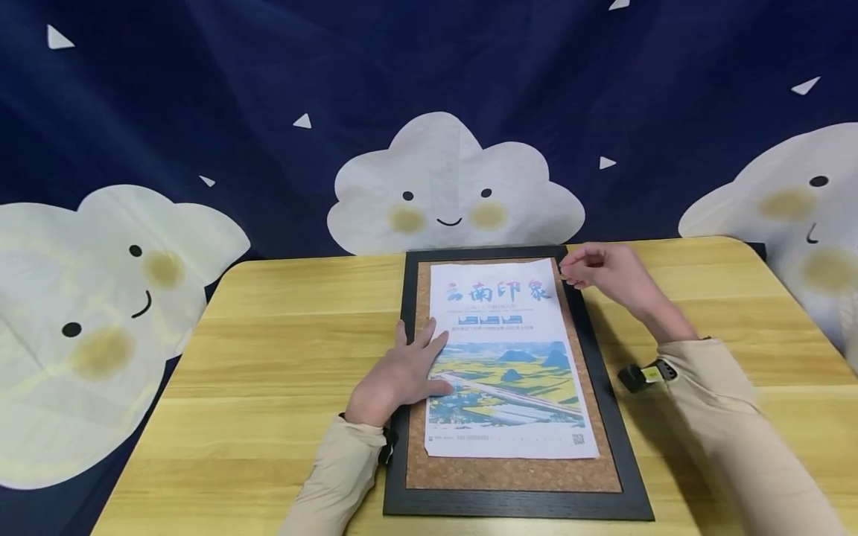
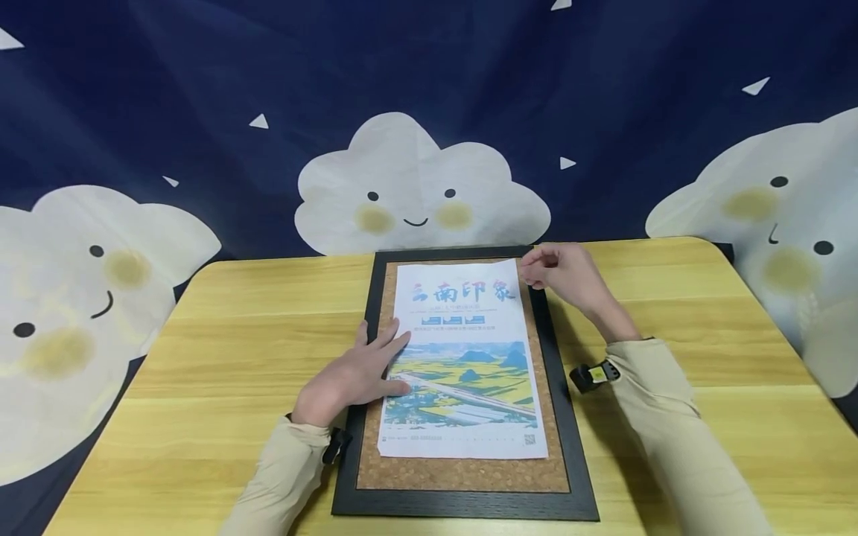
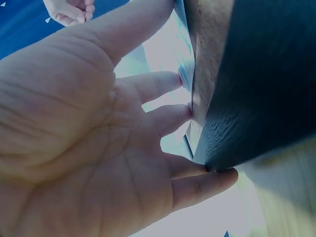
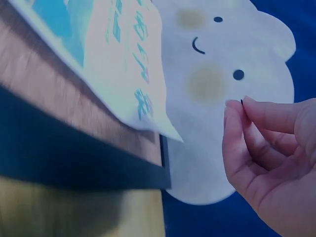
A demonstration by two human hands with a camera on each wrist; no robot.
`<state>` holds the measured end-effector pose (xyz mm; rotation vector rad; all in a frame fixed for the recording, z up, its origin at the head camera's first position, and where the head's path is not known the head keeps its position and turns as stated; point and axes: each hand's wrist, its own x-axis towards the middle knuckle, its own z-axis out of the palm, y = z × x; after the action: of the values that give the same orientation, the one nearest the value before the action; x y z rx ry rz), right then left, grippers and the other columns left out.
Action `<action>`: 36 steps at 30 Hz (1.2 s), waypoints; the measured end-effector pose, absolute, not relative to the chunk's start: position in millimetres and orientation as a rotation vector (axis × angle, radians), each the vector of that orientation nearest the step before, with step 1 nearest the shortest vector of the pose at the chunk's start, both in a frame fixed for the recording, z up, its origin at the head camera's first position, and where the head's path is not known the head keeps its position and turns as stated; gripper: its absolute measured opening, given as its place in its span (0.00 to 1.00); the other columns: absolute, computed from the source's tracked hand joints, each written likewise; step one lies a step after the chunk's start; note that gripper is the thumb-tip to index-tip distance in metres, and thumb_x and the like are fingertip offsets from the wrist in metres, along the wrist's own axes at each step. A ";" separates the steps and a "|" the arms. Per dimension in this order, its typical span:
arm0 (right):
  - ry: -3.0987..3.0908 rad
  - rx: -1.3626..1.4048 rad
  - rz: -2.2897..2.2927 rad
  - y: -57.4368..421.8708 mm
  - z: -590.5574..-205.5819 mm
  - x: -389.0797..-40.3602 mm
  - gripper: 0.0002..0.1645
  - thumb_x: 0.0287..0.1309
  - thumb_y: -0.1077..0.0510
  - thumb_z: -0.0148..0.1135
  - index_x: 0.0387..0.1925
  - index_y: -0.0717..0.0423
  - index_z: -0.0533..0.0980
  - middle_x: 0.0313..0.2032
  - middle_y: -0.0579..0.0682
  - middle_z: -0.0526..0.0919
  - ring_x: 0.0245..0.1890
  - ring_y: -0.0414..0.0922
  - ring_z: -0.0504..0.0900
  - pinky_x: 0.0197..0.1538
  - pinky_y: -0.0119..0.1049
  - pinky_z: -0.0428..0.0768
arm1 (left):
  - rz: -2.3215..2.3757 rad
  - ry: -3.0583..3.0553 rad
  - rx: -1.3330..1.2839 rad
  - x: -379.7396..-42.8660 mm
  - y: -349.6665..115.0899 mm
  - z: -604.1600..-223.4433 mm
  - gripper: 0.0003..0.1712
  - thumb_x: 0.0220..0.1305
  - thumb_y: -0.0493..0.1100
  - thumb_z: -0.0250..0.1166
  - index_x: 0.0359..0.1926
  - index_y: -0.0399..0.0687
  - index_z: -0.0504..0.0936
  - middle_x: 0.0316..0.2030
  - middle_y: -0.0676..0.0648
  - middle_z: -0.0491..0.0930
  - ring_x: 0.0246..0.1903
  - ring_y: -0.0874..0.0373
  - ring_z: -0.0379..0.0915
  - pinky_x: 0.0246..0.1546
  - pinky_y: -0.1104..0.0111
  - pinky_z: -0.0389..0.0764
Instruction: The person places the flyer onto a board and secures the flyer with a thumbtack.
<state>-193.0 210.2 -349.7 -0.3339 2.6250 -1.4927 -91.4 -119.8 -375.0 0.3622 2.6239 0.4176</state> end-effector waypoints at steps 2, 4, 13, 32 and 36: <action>2.604 -0.331 -1.508 203.6 -353.0 -197.6 0.11 0.71 0.66 0.62 0.46 0.73 0.81 0.38 0.59 0.88 0.32 0.38 0.85 0.38 0.30 0.84 | 0.418 2.620 0.367 -92.1 -119.9 -375.3 0.48 0.69 0.57 0.69 0.82 0.51 0.57 0.83 0.45 0.44 0.78 0.28 0.29 0.56 0.45 0.79; 2.579 -0.329 -1.518 197.3 -357.1 -201.5 0.11 0.71 0.66 0.62 0.47 0.73 0.81 0.38 0.58 0.88 0.33 0.39 0.85 0.38 0.30 0.84 | 0.411 2.614 0.370 -92.4 -119.7 -375.1 0.48 0.70 0.57 0.69 0.82 0.52 0.57 0.83 0.45 0.43 0.78 0.29 0.28 0.56 0.47 0.80; 2.495 -0.175 -1.537 170.7 -380.1 -217.2 0.13 0.71 0.63 0.64 0.48 0.71 0.83 0.39 0.55 0.88 0.32 0.39 0.83 0.39 0.28 0.83 | 0.401 2.623 0.382 -91.9 -118.3 -375.4 0.49 0.69 0.57 0.69 0.82 0.50 0.57 0.83 0.44 0.44 0.78 0.28 0.28 0.59 0.47 0.79; 2.507 -0.098 -1.441 132.9 -406.2 -240.8 0.11 0.70 0.64 0.64 0.45 0.69 0.84 0.35 0.55 0.89 0.29 0.40 0.81 0.33 0.28 0.78 | 0.376 2.639 0.386 -92.6 -115.8 -376.0 0.48 0.69 0.56 0.70 0.82 0.49 0.58 0.82 0.43 0.44 0.78 0.27 0.30 0.62 0.46 0.76; 2.509 -0.110 -1.391 125.9 -404.8 -242.5 0.10 0.68 0.63 0.67 0.44 0.67 0.86 0.34 0.52 0.90 0.31 0.41 0.82 0.34 0.30 0.79 | 0.389 2.637 0.368 -92.5 -116.0 -375.8 0.48 0.69 0.56 0.70 0.82 0.49 0.58 0.82 0.44 0.44 0.78 0.27 0.29 0.63 0.44 0.75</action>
<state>-242.5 125.9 -404.8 -0.1098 2.5094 -1.3915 -92.5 -116.0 -375.8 0.3676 2.6372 0.3891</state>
